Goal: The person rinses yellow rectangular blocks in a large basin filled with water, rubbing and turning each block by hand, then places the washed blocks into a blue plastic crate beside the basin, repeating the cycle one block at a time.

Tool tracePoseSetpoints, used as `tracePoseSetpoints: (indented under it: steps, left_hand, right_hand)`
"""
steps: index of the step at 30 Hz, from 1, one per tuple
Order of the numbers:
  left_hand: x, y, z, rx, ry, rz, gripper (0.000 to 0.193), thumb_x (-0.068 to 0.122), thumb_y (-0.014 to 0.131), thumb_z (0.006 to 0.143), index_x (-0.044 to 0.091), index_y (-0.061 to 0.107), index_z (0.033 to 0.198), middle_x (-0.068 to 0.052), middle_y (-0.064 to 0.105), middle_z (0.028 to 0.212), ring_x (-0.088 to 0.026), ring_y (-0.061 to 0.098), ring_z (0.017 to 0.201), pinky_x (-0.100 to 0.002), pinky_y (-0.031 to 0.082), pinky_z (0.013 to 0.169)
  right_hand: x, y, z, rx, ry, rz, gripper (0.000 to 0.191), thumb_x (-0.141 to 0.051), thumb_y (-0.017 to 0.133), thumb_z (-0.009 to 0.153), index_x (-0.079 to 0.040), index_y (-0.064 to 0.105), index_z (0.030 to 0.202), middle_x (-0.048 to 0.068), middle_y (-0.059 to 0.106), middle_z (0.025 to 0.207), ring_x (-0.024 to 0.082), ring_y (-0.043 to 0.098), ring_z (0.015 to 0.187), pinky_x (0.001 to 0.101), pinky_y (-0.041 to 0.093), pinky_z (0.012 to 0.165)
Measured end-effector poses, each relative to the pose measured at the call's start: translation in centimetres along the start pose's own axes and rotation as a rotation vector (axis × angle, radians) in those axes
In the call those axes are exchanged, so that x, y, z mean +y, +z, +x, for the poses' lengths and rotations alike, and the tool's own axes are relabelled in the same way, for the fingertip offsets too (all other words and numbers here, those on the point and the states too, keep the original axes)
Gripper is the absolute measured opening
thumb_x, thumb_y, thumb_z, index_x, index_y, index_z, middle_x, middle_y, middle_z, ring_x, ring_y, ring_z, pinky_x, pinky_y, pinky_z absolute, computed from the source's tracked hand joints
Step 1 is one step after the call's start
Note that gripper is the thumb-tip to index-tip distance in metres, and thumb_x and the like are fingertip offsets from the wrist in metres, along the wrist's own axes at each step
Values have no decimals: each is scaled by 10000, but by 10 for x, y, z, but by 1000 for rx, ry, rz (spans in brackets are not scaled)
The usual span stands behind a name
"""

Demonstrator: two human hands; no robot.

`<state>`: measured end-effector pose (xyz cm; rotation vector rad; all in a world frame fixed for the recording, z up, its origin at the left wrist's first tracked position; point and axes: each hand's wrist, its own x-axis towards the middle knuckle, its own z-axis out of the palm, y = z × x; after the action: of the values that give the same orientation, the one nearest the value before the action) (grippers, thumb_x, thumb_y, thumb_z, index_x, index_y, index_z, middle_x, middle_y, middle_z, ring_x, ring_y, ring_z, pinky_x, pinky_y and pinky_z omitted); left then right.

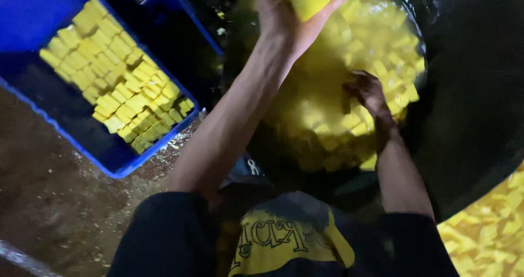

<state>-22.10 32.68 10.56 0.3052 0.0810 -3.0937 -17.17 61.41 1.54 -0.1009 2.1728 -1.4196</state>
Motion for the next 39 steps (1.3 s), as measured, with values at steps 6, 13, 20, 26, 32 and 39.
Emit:
tracePoseSetpoints:
  steps: [6,13,20,26,32,39]
  left_hand:
    - [144,4,-85,-118,190,121,578,378,675,939,-13,523,1337,-189,622,1250,-367,646,1189,-606,531,1106]
    - [237,-84,-136,282,293,272,579,326,593,894,10,556,1378,-214,687,1174,-355,679,985,-483,557,867]
    - [280,-175,-187,175,121,-229,631,526,520,1007,23,577,1384,-136,686,1230,-275,687,1096,-413,581,998]
    - [393,-246,-198,406,258,23,810,761,397,1060,22,557,1349,-220,628,1247,-369,647,1083,-505,531,905]
    - [473,-313,-268,1166,514,2421,595,426,461,1007,130,540,1518,-195,493,1577,-443,481,1459,-514,279,1192]
    - [438,-320,-294,843,-520,2472,480,229,523,1023,-19,611,1425,-204,396,1560,-398,264,1539,-620,70,1381]
  right_hand:
    - [-174,84,-32,-194,-75,451,520,18,671,869,6,610,1386,103,714,1171,190,692,1062,309,572,960]
    - [-320,253,-35,-431,-294,-12,594,-98,911,799,0,623,1309,144,714,1240,228,721,1133,397,612,1012]
    - [-274,421,42,-335,-803,-588,1002,-294,951,683,99,456,1461,375,447,1400,451,430,1307,502,387,1073]
    - [-231,539,133,-919,233,137,573,-229,803,888,-28,584,1378,48,677,1164,152,672,1004,320,561,876]
    - [-248,684,183,-864,136,-118,455,-323,767,937,9,697,1241,80,740,1148,154,715,1008,309,581,861]
    - [-219,779,146,-605,192,-885,955,-604,820,795,-120,434,1523,253,237,1609,461,255,1466,570,267,1167]
